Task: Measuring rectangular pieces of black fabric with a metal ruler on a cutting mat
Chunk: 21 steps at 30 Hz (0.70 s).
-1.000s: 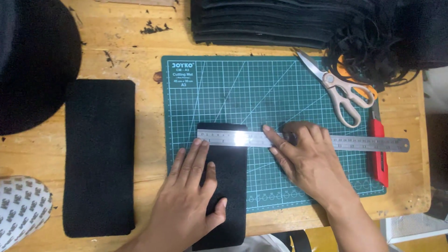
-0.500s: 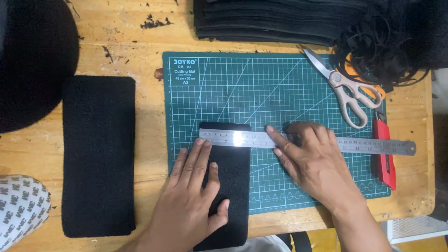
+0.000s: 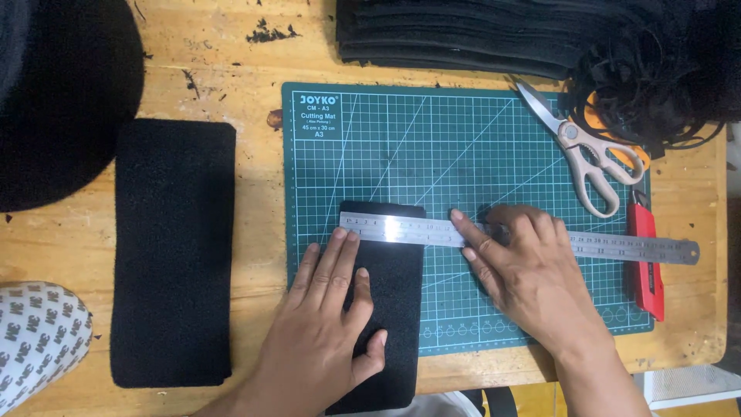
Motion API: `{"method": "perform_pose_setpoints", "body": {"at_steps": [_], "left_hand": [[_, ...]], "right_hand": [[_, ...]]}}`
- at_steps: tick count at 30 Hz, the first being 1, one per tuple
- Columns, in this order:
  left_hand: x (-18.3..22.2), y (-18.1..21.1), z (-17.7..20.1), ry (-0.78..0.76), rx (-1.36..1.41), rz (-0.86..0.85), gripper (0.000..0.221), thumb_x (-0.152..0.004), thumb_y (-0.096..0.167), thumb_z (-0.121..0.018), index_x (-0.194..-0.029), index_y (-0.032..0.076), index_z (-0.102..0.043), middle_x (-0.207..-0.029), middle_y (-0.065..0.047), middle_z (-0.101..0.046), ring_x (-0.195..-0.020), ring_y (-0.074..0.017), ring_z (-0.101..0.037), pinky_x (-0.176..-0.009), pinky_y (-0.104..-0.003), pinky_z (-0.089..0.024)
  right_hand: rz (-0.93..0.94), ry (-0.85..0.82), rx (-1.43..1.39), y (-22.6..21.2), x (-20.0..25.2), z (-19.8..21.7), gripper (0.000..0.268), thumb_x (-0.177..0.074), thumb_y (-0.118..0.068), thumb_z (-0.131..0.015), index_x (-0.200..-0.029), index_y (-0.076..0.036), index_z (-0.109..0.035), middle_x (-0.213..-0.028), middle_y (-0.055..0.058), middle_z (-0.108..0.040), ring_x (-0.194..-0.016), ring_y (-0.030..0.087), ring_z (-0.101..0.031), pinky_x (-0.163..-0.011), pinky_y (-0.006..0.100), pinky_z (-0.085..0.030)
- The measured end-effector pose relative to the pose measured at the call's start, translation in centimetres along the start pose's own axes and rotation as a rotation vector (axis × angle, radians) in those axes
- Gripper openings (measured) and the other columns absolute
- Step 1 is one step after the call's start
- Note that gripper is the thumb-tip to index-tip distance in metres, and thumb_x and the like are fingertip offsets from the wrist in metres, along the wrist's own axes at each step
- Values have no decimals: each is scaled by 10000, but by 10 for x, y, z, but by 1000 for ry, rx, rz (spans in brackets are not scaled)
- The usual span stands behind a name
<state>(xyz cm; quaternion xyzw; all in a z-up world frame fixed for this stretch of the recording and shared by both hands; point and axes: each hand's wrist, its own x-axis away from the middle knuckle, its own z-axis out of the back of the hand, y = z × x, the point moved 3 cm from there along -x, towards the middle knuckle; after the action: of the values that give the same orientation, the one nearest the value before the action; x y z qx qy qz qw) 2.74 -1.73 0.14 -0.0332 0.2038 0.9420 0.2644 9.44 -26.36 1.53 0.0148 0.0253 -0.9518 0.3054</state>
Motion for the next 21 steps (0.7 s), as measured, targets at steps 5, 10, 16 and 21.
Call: {"method": "perform_pose_setpoints", "body": {"at_steps": [5,10,16,21], "left_hand": [[0,0,0,6,3,1,571,-870,401,-577,-1207,-60,-597,-1555,-387,-373,-1502,-475,-329,-1220,-601,-292],[-1,0,1,0,11,2,565,-878,400,-569,-1196,-66,-606,-1551,-395,-374,-1504,-474,-324,-1225,-597,-282],[-2,0,3,27,20,3,590,-820,403,-617,-1180,-64,-617,-1524,-401,-408,-1487,-491,-348,-1212,-606,-290],[-1,1,6,59,76,6,548,-805,331,-659,-1158,-87,-630,-1527,-410,-397,-1489,-499,-343,-1225,-619,-287]], "right_hand": [[-1,11,39,1,1,-1,517,-1021,-379,-577,-1528,-293,-522,-1227,75,-550,-1092,291,-529,-857,439,-425],[13,37,52,-2,0,-2,490,-1034,-356,-566,-1517,-274,-545,-1203,84,-558,-1065,295,-530,-832,433,-423],[31,86,26,-3,-1,-5,497,-1027,-315,-586,-1506,-187,-550,-1200,123,-569,-1062,320,-561,-876,456,-446],[121,68,-31,-6,-3,-3,513,-996,-204,-610,-1504,-233,-544,-1260,131,-582,-1153,302,-562,-830,434,-431]]}}
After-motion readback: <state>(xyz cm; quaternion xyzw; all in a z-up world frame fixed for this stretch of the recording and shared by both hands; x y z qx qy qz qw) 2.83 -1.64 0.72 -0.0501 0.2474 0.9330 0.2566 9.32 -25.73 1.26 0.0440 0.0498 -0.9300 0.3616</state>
